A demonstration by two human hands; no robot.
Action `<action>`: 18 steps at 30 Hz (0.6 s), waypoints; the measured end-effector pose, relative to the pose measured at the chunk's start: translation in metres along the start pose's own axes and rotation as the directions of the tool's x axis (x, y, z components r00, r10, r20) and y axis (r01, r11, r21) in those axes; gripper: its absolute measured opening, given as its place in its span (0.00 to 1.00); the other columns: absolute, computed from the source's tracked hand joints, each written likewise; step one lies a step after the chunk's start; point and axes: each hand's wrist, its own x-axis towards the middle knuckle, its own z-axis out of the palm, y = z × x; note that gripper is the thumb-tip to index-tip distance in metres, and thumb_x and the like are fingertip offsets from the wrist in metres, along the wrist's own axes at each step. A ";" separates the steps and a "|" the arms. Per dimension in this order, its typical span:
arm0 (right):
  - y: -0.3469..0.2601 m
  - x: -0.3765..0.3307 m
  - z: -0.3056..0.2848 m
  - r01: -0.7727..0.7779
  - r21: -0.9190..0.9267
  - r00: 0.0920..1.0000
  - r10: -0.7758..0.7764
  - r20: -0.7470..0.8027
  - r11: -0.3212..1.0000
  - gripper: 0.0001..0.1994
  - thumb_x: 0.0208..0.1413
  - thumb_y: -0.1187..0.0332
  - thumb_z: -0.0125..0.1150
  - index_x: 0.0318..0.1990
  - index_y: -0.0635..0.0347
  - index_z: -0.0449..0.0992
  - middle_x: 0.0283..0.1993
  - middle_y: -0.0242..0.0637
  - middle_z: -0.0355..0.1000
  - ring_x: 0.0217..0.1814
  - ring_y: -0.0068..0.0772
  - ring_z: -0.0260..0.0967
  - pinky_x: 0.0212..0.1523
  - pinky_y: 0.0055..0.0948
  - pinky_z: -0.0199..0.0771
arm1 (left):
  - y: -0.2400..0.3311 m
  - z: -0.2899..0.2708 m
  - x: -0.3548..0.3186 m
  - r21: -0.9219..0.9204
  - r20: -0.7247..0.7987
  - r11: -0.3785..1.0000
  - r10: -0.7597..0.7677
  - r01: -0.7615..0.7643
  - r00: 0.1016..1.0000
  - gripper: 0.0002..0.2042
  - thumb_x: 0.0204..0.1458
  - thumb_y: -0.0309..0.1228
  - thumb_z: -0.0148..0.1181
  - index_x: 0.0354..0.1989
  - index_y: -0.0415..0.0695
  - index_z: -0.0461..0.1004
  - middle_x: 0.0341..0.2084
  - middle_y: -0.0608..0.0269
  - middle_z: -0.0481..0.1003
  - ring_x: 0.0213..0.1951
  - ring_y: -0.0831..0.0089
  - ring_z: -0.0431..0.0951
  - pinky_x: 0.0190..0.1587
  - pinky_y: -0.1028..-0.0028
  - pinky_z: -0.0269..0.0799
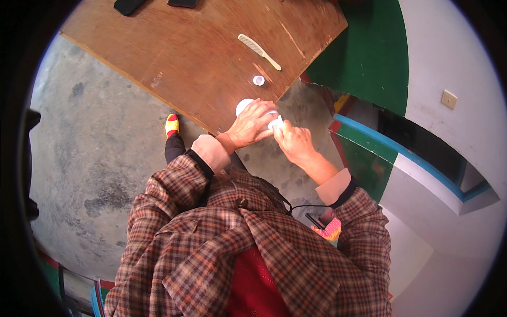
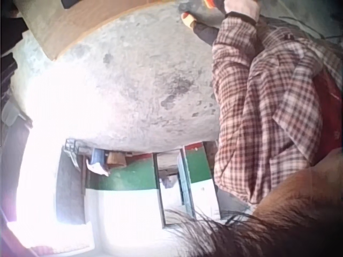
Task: The person retrieves a white plastic bottle from a cabinet, removes the pump dispenser, and places it on a table. They then insert a thin stick into the bottle, retrieve a screwdriver, and use it to tighten the pump mechanism before reattaching the pump to the bottle.
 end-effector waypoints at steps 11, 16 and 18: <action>-0.031 -0.002 0.018 -0.479 0.779 0.811 0.544 0.217 0.405 0.22 0.68 0.54 0.48 0.24 0.61 0.69 0.17 0.32 0.63 0.16 0.26 0.61 0.18 0.30 0.58 | 0.008 0.015 -0.005 0.072 -0.120 0.996 -0.043 0.052 0.992 0.21 0.45 0.36 0.69 0.48 0.49 0.73 0.54 0.57 0.69 0.61 0.55 0.66 0.66 0.48 0.58; -0.051 0.004 0.000 -0.638 0.768 0.574 0.624 0.530 -0.066 0.24 0.68 0.47 0.45 0.22 0.51 0.58 0.14 0.23 0.53 0.10 0.16 0.44 0.11 0.21 0.43 | 0.011 0.017 -0.008 0.072 -0.152 0.995 -0.063 0.074 0.986 0.20 0.46 0.36 0.67 0.48 0.49 0.74 0.54 0.57 0.69 0.61 0.55 0.66 0.66 0.48 0.57; -0.057 0.007 -0.003 -0.602 0.768 0.549 0.585 0.597 -0.220 0.25 0.67 0.45 0.45 0.22 0.50 0.57 0.14 0.22 0.50 0.10 0.17 0.42 0.11 0.20 0.43 | 0.010 0.017 -0.009 0.070 -0.146 0.994 -0.070 0.081 0.987 0.19 0.46 0.36 0.67 0.48 0.49 0.74 0.54 0.57 0.69 0.61 0.55 0.66 0.67 0.48 0.57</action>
